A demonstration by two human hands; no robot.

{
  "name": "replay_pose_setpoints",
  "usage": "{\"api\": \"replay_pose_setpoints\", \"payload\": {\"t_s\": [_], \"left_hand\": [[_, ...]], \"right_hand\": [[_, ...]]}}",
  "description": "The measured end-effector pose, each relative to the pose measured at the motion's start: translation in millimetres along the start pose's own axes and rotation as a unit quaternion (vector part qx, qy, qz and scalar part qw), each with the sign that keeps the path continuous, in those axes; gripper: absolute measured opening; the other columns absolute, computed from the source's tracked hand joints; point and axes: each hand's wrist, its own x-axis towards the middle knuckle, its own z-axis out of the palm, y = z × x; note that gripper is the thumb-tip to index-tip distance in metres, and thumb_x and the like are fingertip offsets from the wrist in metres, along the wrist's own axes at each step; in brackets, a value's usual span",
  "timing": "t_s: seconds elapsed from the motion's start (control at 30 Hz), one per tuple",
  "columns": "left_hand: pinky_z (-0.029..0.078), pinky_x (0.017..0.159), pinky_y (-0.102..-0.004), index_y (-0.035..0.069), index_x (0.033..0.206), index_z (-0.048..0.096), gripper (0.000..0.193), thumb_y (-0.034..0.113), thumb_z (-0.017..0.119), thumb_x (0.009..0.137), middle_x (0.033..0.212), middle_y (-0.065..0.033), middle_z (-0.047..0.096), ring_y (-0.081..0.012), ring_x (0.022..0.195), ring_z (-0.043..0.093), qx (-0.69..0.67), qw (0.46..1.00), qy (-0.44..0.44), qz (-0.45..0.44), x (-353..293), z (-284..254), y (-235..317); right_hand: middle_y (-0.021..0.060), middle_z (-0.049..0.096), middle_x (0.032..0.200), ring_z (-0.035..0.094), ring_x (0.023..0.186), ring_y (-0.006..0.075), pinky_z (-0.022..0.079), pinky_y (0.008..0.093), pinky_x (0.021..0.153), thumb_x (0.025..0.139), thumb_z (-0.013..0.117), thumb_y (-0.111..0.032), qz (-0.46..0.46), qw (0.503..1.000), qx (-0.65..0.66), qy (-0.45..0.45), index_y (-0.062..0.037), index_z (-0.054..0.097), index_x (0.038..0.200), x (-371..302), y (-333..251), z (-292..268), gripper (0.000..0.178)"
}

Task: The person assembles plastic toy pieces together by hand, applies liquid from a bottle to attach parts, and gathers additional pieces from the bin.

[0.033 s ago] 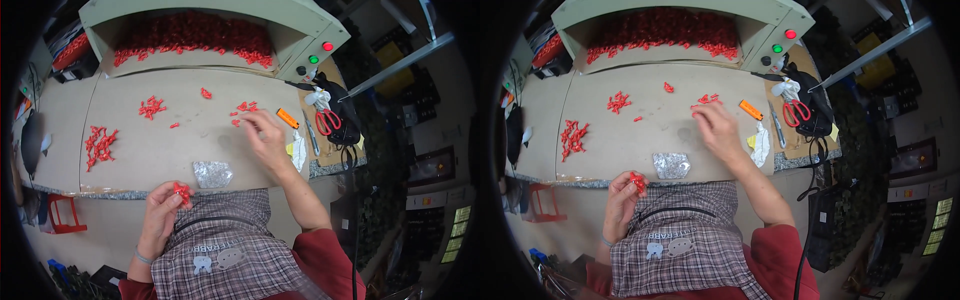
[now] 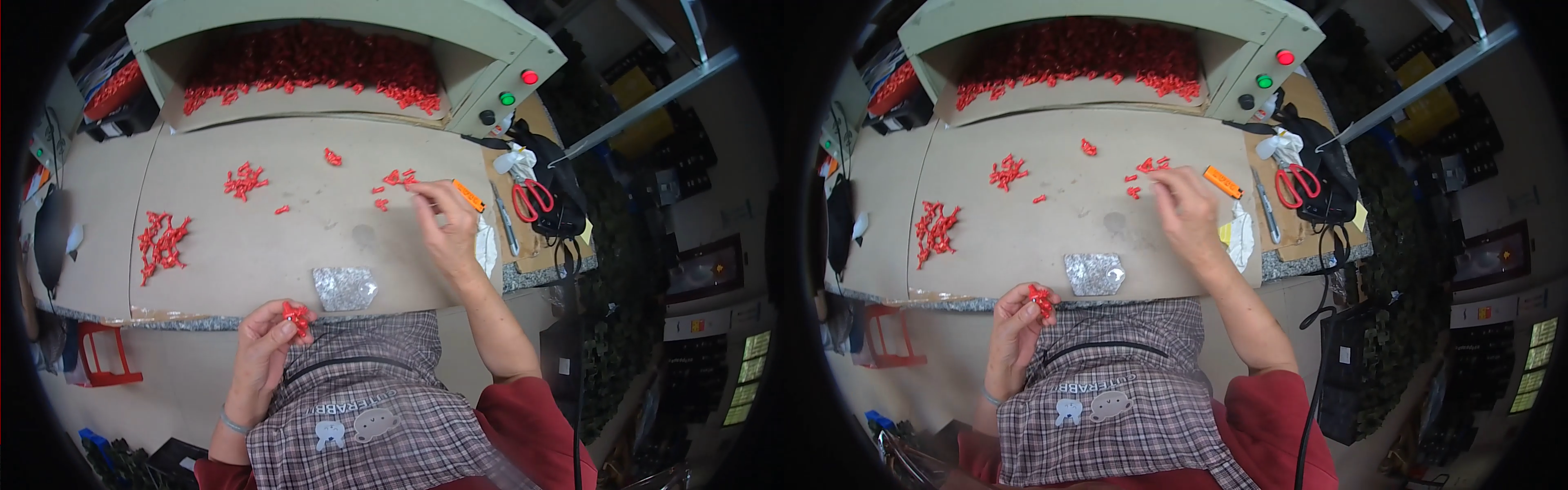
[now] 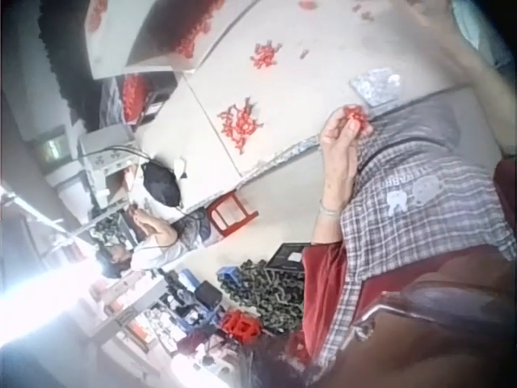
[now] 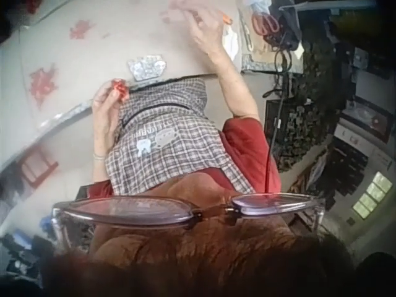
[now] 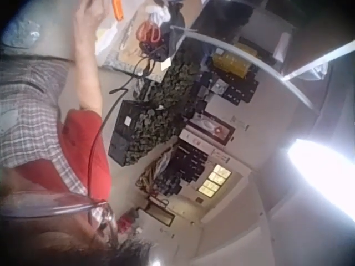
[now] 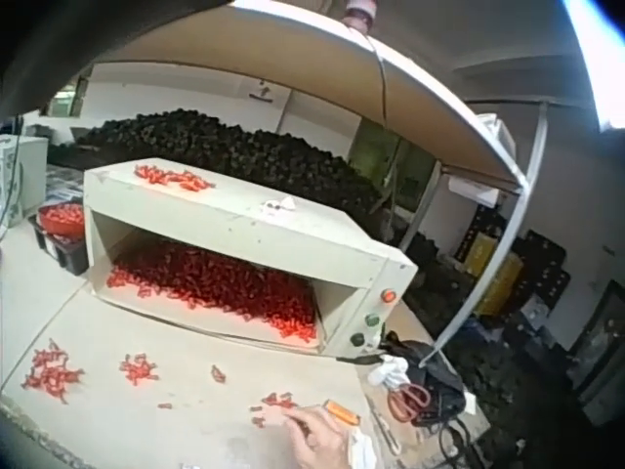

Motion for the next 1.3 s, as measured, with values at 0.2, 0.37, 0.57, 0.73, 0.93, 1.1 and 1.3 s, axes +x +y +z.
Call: {"api": "replay_pose_setpoints", "payload": {"t_s": [0.2,0.37,0.57,0.73,0.93,1.1,1.3], "left_hand": [[0.057,0.074,-0.0274,-0.004,0.113,0.063,0.025,0.005,0.064,0.090,0.099,-0.0179,0.070,-0.0172,0.078,0.068,0.022,1.000,-0.003,-0.021,7.1,9.4,-5.4],[0.057,0.070,-0.0258,-0.004,0.115,0.063,0.026,0.005,0.064,0.091,0.099,-0.0176,0.070,-0.0159,0.073,0.068,0.029,0.999,-0.002,-0.020,4.3,12.9,-5.9],[0.057,0.069,-0.0259,-0.004,0.117,0.063,0.027,0.006,0.064,0.092,0.099,-0.0173,0.070,-0.0158,0.072,0.068,0.043,0.999,-0.001,-0.023,3.7,14.2,-3.6],[0.057,0.070,-0.0266,-0.005,0.118,0.062,0.029,0.006,0.064,0.092,0.100,-0.0180,0.070,-0.0168,0.075,0.068,0.045,0.999,0.003,-0.020,1.8,15.5,-2.9],[0.057,0.075,-0.0288,-0.008,0.122,0.059,0.032,0.005,0.061,0.093,0.105,-0.0189,0.069,-0.0183,0.079,0.068,0.040,0.999,0.008,-0.025,-4.0,18.9,2.3],[0.056,0.081,-0.0304,-0.008,0.124,0.058,0.033,0.006,0.060,0.094,0.109,-0.0182,0.068,-0.0187,0.087,0.068,0.074,0.997,0.009,-0.020,1.5,24.3,3.1],[0.056,0.077,-0.0284,-0.003,0.124,0.059,0.032,0.008,0.062,0.094,0.109,-0.0188,0.069,-0.0190,0.088,0.069,0.095,0.995,0.017,0.023,4.2,32.3,3.7]], "right_hand": [[0.0143,0.055,0.123,0.057,0.111,0.0243,0.051,0.0348,0.085,0.085,0.067,-0.002,0.153,0.958,-0.070,0.231,-0.0049,0.053,0.131,10.6,124.5,-62.6,0.048],[0.0256,0.042,0.142,0.043,0.132,0.0383,0.034,0.0423,0.112,0.078,0.075,-0.009,0.279,0.922,-0.176,0.203,0.0072,0.037,0.141,23.9,184.8,-81.6,0.075],[0.0232,0.063,0.124,0.063,0.112,0.0325,0.048,0.0402,0.097,0.078,0.077,-0.012,0.280,0.918,-0.192,0.207,0.0031,0.050,0.135,33.7,226.6,-77.7,0.064],[0.0254,0.069,0.103,0.067,0.096,0.0398,0.052,0.0435,0.088,0.080,0.074,-0.010,0.283,0.916,-0.206,0.194,0.0037,0.061,0.120,38.0,219.4,-75.9,0.044],[0.0192,0.068,0.094,0.067,0.088,0.0273,0.051,0.0362,0.080,0.090,0.065,-0.013,0.207,0.950,-0.108,0.206,0.0030,0.060,0.123,32.5,179.3,-71.4,0.037],[0.0083,0.063,0.107,0.064,0.088,0.0173,0.053,0.0295,0.076,0.098,0.057,-0.012,0.181,0.942,0.265,0.101,0.0019,0.047,0.138,1.5,74.4,-48.4,0.043],[0.0136,0.065,0.106,0.066,0.087,0.0177,0.054,0.0275,0.070,0.090,0.070,-0.008,0.260,0.858,0.435,-0.090,0.0030,0.055,0.120,-54.0,-16.8,-21.5,0.035]]}}
